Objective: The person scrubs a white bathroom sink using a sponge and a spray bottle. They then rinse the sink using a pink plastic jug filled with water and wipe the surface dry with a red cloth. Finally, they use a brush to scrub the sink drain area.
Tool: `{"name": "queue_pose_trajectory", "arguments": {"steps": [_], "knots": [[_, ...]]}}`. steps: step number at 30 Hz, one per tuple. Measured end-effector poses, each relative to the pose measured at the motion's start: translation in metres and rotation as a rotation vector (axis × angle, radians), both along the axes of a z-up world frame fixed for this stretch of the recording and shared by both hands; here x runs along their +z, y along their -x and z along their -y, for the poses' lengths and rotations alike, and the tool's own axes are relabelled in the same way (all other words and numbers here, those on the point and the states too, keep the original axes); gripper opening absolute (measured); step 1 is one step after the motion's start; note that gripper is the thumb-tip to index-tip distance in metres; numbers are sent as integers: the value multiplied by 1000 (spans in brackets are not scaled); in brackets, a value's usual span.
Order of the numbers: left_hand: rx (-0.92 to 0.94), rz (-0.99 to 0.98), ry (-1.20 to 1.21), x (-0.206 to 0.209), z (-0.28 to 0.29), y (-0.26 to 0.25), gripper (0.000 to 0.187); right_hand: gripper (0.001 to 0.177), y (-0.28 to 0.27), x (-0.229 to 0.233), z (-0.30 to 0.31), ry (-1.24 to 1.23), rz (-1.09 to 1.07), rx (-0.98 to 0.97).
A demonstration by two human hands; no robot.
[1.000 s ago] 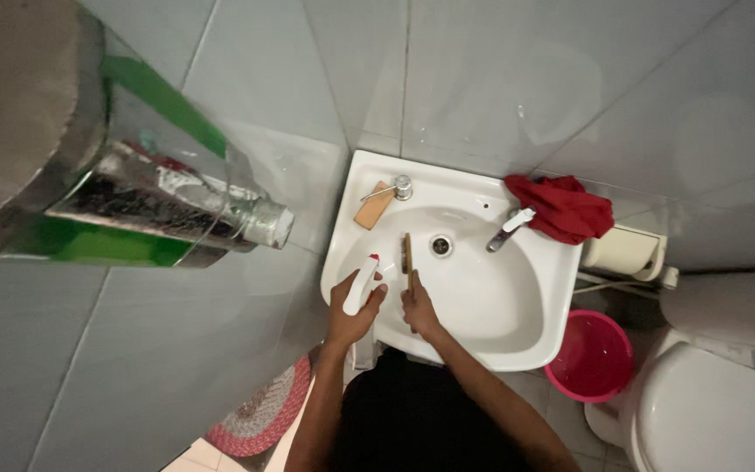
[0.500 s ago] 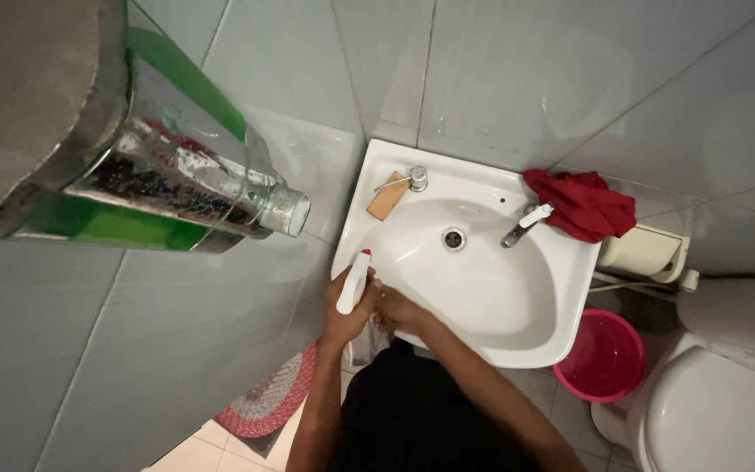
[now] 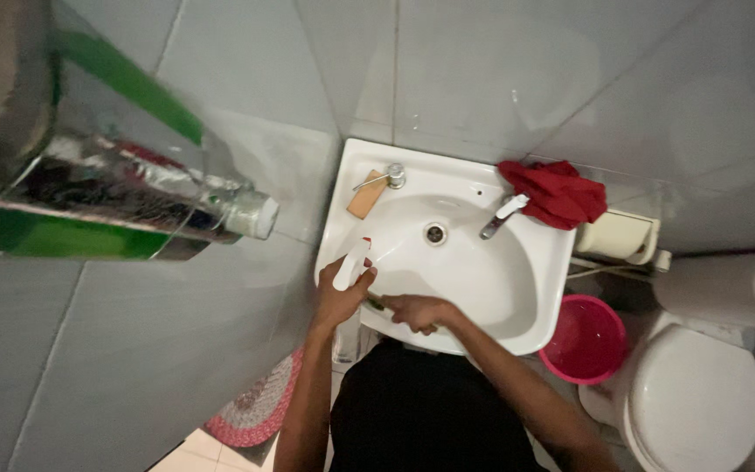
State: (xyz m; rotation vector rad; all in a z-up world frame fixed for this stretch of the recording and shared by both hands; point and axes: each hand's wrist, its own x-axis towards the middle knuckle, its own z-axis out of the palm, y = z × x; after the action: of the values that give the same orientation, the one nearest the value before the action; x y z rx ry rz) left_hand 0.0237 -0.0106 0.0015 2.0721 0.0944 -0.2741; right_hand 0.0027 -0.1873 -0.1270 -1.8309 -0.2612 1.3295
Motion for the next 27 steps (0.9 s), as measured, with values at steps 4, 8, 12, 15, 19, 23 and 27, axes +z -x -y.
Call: {"name": "queue_pose_trajectory", "arguments": {"steps": [4, 8, 12, 15, 19, 23, 27], "knots": [[-7, -15, 75, -2, 13, -9, 16, 82, 7, 9, -5, 74, 62, 22], [-80, -126, 254, -48, -7, -36, 15, 81, 14, -16, 30, 240, -84, 81], [-104, -168, 213, -53, 3, -47, 15, 80, 12, -20, 61, 208, -127, 49], [-115, -175, 263, -62, 9, -46, 16, 80, 13, -31, 28, 146, -89, -1], [-161, -169, 279, -69, 17, -48, 16, 79, 10, -36, 17, 178, -28, 13], [-161, -221, 215, -68, 22, -52, 19, 79, 16, -23, 74, 295, -50, 124], [-170, -236, 227, -66, 23, -55, 18, 80, 22, -16, 87, 237, -135, 50]]}}
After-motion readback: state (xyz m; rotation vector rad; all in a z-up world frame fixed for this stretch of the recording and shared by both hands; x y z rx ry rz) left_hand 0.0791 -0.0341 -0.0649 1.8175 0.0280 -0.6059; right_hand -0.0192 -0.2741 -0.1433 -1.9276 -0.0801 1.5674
